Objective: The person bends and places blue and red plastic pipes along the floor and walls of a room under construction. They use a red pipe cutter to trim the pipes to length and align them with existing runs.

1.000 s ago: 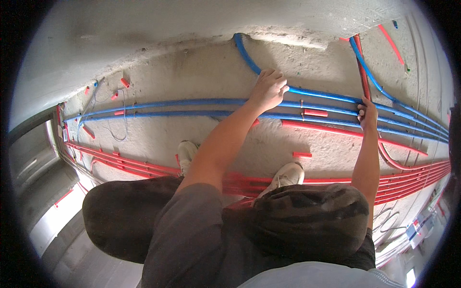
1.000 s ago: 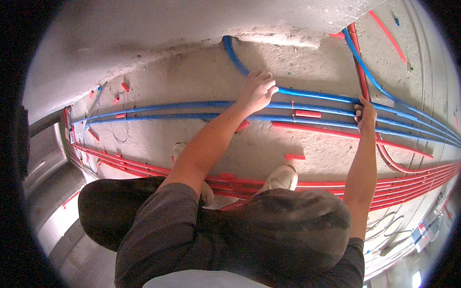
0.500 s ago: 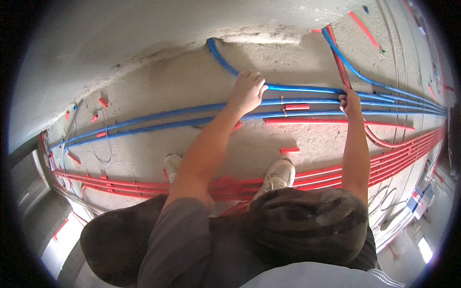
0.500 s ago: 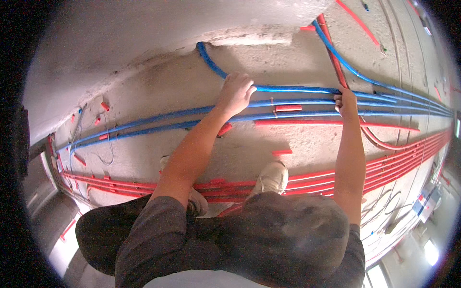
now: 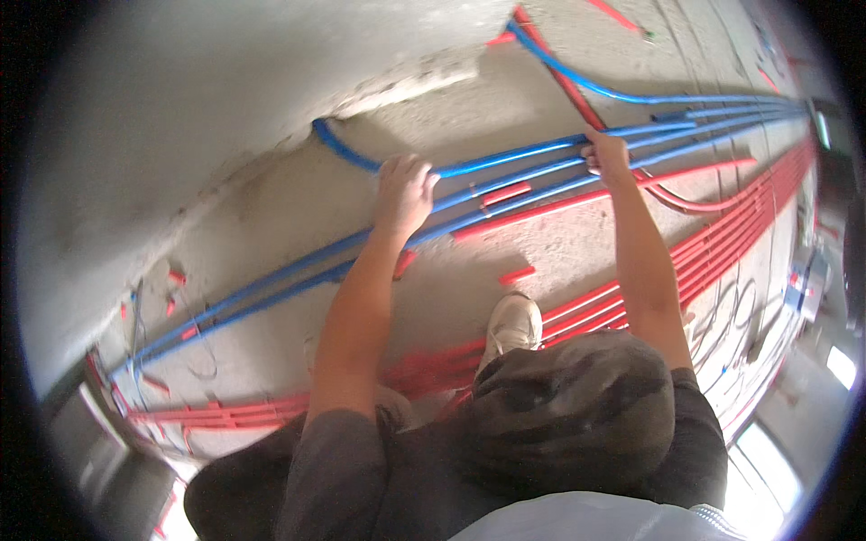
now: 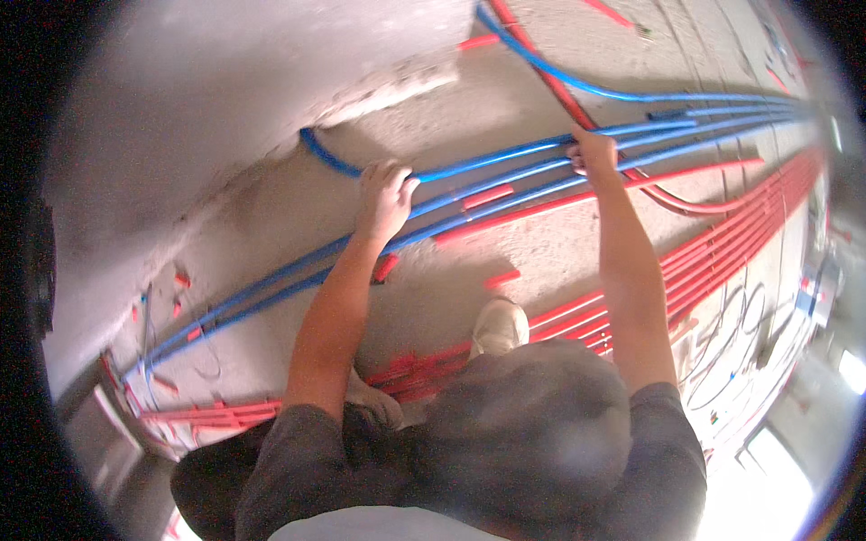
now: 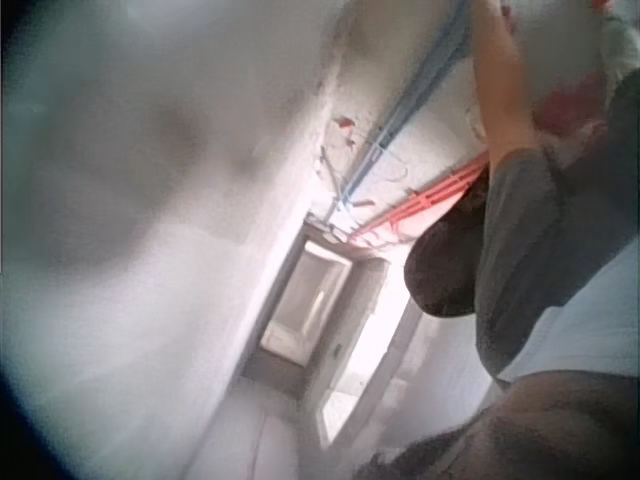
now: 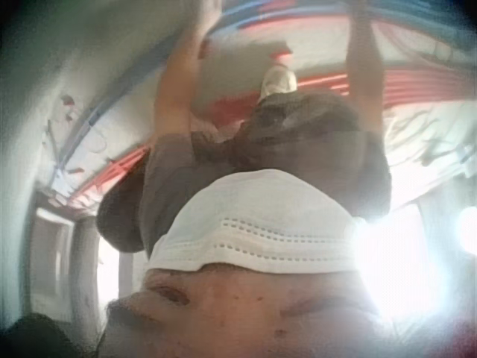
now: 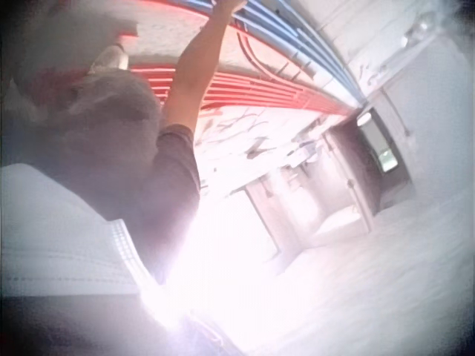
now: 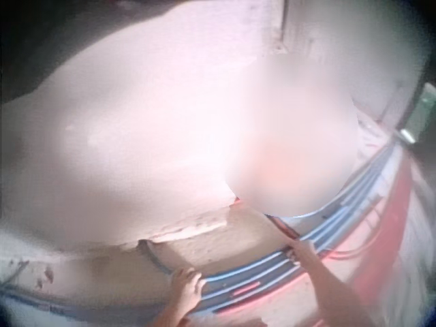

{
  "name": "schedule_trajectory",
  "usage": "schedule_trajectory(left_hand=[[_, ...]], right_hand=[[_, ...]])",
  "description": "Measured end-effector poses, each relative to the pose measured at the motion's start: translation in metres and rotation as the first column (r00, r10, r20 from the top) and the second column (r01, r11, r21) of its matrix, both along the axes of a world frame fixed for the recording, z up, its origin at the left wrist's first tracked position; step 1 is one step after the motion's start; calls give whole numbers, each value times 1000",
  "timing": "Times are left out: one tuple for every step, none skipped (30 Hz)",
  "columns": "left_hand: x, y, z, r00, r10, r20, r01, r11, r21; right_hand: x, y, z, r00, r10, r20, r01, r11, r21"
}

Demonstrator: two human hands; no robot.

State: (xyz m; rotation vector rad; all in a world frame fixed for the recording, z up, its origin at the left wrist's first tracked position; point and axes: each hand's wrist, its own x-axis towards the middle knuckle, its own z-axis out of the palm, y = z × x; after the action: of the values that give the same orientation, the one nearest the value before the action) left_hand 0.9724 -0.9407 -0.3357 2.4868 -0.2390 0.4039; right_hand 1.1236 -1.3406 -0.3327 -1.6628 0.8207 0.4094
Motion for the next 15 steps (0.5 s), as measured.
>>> schedule_trajectory(left_hand=[[1,1,4,998,-12,-60,11,1000,-11],[-3,4,-8,999,-6,-36,4,997,-77],[-5,7,-8,994,-8,-109,-3,995,-97],[-4,9,-17,997,-19,-75,14,998,-66],[-1,7,-16,998,-46,-33,44,998,-49],[-3,10,-14,998,-30,-47,29,999,-22],[-5,7,-7,995,0,-96,-2,1000,-23],[-5,5,-3,995,-5,-96,5,1000,-3],[-3,2,1,995,-3,-95,5,1000,17],[-1,-6,2,995,-12,-95,14,1000,17],[0,-4,5,995,-9,-99,12,999,32],[1,1,3,996,-34,-84,35,999,11],[0,2,-1,991,-25,-128,29,999,30],[-3,5,-4,998,-14,-55,16,1000,27],[-3,6,-1,997,-25,-76,25,1000,3]], right_hand=[[-6,10,7,1000,9,13,-7,993,-121],[-8,22,16,1000,-29,-5,28,995,-94],[-8,20,18,999,-23,-24,23,1000,1],[-3,-1,4,999,-41,-26,47,957,288],[0,-4,1,993,-106,-43,114,940,320],[2,7,10,993,-109,-51,119,948,296],[0,11,18,992,-109,-65,123,953,278],[-3,4,15,994,-91,-55,102,961,256],[-4,-2,12,997,-67,-46,76,970,233],[-1,-8,9,999,-36,-38,43,977,208],[1,-8,6,999,-47,-27,52,970,237],[0,-7,4,999,-46,-24,51,962,267],[-2,-8,2,999,-42,-21,46,954,296],[-8,4,11,999,-54,1,52,964,260],[-13,14,22,998,-60,25,53,973,227]])
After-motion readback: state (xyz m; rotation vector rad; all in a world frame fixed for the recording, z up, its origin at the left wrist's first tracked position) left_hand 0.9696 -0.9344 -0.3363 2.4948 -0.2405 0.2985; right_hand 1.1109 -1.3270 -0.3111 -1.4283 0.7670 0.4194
